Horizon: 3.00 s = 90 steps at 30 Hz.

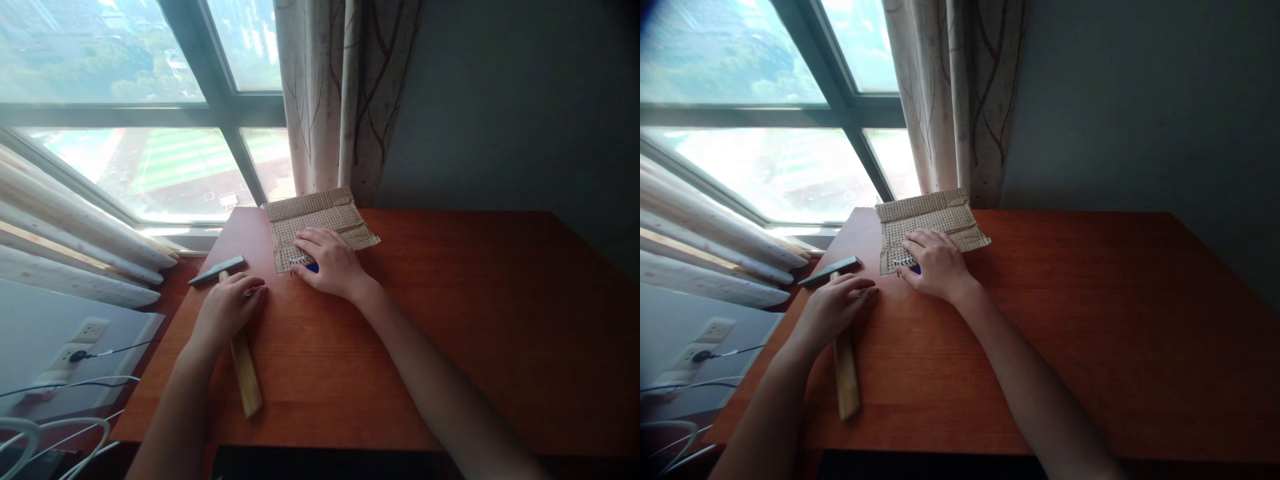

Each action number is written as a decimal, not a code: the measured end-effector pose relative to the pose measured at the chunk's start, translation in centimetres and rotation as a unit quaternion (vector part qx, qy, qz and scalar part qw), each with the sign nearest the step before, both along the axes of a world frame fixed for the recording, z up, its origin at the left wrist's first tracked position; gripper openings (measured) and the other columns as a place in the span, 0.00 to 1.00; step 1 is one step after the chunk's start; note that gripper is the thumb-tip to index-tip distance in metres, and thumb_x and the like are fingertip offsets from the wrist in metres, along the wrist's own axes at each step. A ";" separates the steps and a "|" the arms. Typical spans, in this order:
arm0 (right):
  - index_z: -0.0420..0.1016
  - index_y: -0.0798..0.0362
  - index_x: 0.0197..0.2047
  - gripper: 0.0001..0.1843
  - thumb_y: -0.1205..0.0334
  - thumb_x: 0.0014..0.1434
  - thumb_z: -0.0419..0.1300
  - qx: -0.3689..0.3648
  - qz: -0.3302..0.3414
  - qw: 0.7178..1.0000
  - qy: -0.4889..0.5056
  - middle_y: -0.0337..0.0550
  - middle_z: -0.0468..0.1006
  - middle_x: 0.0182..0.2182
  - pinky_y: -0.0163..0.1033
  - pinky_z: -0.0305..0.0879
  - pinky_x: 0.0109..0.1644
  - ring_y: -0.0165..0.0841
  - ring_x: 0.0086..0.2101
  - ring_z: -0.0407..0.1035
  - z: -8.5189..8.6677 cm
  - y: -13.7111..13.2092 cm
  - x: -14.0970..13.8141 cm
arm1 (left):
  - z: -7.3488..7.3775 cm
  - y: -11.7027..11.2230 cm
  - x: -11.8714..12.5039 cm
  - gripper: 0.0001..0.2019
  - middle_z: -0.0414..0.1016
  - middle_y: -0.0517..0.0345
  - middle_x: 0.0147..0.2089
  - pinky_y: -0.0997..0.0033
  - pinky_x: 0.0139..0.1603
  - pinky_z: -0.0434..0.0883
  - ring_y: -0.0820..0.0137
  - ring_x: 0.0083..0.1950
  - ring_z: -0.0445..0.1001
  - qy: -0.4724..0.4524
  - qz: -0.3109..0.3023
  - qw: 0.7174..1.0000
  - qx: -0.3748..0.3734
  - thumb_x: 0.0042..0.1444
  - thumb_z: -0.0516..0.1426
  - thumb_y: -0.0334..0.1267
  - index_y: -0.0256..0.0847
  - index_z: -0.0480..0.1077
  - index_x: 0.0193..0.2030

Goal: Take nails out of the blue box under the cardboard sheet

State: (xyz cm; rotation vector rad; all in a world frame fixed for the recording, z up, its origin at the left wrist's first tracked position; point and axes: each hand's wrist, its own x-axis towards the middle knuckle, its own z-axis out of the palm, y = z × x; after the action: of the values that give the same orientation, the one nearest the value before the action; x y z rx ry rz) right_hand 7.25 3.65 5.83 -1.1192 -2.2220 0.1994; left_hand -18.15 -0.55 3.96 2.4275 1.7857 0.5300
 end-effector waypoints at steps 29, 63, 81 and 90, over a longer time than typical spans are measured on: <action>0.76 0.53 0.57 0.22 0.52 0.63 0.59 -0.001 0.006 1.000 -0.003 0.48 0.74 0.60 0.51 0.52 0.70 0.42 0.62 0.63 0.0 0.0 0.1 | 4.4 2.2 6.5 0.08 0.77 0.56 0.38 0.71 0.36 0.70 0.69 0.35 0.74 -0.255 -0.016 0.966 0.043 0.60 0.59 0.41 0.40 0.77 0.38; 0.76 0.53 0.57 0.23 0.52 0.62 0.61 -0.008 0.016 1.000 0.010 0.50 0.74 0.60 0.52 0.52 0.70 0.43 0.62 0.63 -0.1 0.2 0.1 | 2.8 -0.5 2.4 0.08 0.78 0.56 0.38 0.69 0.37 0.70 0.71 0.32 0.72 -0.171 0.014 0.978 0.115 0.62 0.57 0.39 0.41 0.77 0.41; 0.75 0.55 0.58 0.23 0.54 0.63 0.59 -0.008 0.018 1.000 -0.003 0.50 0.74 0.60 0.51 0.52 0.70 0.43 0.62 0.62 0.1 0.1 0.1 | 3.8 1.7 6.5 0.07 0.77 0.56 0.38 0.69 0.40 0.71 0.69 0.37 0.74 -0.192 -0.054 0.977 0.076 0.62 0.58 0.39 0.41 0.76 0.38; 0.75 0.53 0.58 0.23 0.54 0.62 0.60 -0.020 0.019 1.000 0.000 0.49 0.74 0.60 0.51 0.52 0.70 0.42 0.63 0.62 0.0 0.2 0.2 | 6.9 1.1 6.1 0.09 0.78 0.55 0.43 0.68 0.40 0.77 0.68 0.42 0.78 -0.398 0.078 0.902 0.147 0.64 0.56 0.45 0.42 0.70 0.43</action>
State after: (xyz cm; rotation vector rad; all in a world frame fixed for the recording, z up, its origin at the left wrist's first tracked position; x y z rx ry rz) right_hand 7.40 3.84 5.83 -1.0984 -2.2510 0.2618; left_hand -12.05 0.53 10.83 1.7526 1.5794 1.6205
